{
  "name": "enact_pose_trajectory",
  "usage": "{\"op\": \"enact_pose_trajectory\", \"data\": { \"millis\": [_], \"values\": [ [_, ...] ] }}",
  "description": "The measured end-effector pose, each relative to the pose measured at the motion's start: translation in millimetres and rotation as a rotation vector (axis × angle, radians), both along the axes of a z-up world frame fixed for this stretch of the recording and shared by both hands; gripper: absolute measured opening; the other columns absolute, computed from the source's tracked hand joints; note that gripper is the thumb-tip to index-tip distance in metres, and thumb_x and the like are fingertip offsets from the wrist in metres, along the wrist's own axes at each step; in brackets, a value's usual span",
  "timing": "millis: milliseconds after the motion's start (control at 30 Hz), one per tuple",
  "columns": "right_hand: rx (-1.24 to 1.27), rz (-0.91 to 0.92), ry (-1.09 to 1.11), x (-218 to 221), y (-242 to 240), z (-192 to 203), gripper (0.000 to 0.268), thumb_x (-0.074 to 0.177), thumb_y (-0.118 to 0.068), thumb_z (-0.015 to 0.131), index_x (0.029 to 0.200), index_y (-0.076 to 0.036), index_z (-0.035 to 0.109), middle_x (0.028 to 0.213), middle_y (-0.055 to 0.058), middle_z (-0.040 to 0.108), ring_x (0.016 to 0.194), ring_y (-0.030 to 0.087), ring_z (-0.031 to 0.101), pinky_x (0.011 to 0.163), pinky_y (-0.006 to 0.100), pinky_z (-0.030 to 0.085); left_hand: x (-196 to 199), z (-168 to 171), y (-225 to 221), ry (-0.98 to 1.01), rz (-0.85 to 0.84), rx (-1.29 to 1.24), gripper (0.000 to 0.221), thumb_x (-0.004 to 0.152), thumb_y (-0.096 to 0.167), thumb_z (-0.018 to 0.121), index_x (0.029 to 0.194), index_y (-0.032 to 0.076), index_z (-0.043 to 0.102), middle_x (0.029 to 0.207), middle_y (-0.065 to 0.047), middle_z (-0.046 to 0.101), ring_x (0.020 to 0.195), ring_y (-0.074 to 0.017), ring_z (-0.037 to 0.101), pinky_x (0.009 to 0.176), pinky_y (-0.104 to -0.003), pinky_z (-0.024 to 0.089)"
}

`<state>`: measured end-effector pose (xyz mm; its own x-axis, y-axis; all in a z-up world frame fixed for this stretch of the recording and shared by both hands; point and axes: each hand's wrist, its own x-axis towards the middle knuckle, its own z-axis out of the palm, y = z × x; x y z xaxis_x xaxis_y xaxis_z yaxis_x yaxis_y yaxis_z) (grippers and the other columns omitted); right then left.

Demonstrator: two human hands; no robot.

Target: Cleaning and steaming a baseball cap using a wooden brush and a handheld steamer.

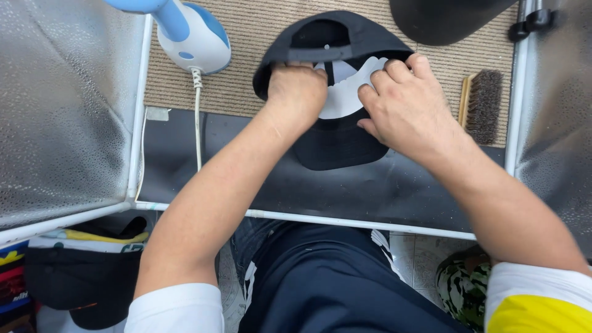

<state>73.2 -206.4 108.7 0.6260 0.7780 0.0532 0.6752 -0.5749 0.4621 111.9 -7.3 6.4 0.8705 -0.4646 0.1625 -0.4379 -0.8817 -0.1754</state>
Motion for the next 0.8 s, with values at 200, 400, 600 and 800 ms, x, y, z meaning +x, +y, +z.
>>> {"op": "enact_pose_trajectory", "data": {
  "millis": [200, 400, 600, 800],
  "values": [
    [-0.147, -0.041, 0.007, 17, -25, -1, 0.045, 0.081, -0.068, 0.071, 0.092, -0.025, 0.07, 0.09, -0.004, 0.068, 0.089, 0.021, 0.066, 0.086, 0.036, 0.048, -29, -5, -29, -0.044, -0.085, -0.165, 0.021, 0.091, 0.021, 0.052, 0.095, 0.017, 0.072, 0.091, -0.008, 0.07, 0.084, -0.0315, 0.066, 0.078, -0.052, 0.05],
    [-0.147, -0.136, 0.036, 13, -27, 1, 0.06, 0.086, -0.075, 0.066, 0.098, -0.016, 0.069, 0.09, 0.003, 0.072, 0.089, 0.021, 0.07, 0.085, 0.032, 0.051, -30, -6, -25, 0.177, -0.071, -0.222, 0.018, 0.087, 0.012, 0.054, 0.094, 0.013, 0.071, 0.09, -0.007, 0.067, 0.079, -0.0313, 0.068, 0.063, -0.049, 0.057],
    [-0.181, -0.224, 0.126, 19, -32, -17, 0.056, 0.093, -0.068, 0.057, 0.106, -0.015, 0.07, 0.094, 0.006, 0.077, 0.092, 0.024, 0.073, 0.087, 0.038, 0.046, -33, -1, -27, 0.256, -0.083, -0.175, 0.028, 0.092, 0.014, 0.05, 0.114, 0.016, 0.068, 0.1, -0.012, 0.065, 0.09, -0.035, 0.066, 0.069, -0.052, 0.057],
    [-0.153, -0.247, 0.212, 26, -35, -14, 0.069, 0.083, -0.079, 0.064, 0.111, -0.017, 0.073, 0.106, 0.003, 0.073, 0.106, 0.027, 0.067, 0.086, 0.043, 0.047, -28, 18, -25, 0.412, -0.105, -0.028, 0.039, 0.095, 0.013, 0.045, 0.126, 0.022, 0.067, 0.125, -0.02, 0.062, 0.123, -0.0395, 0.051, 0.104, -0.056, 0.039]
  ]
}}
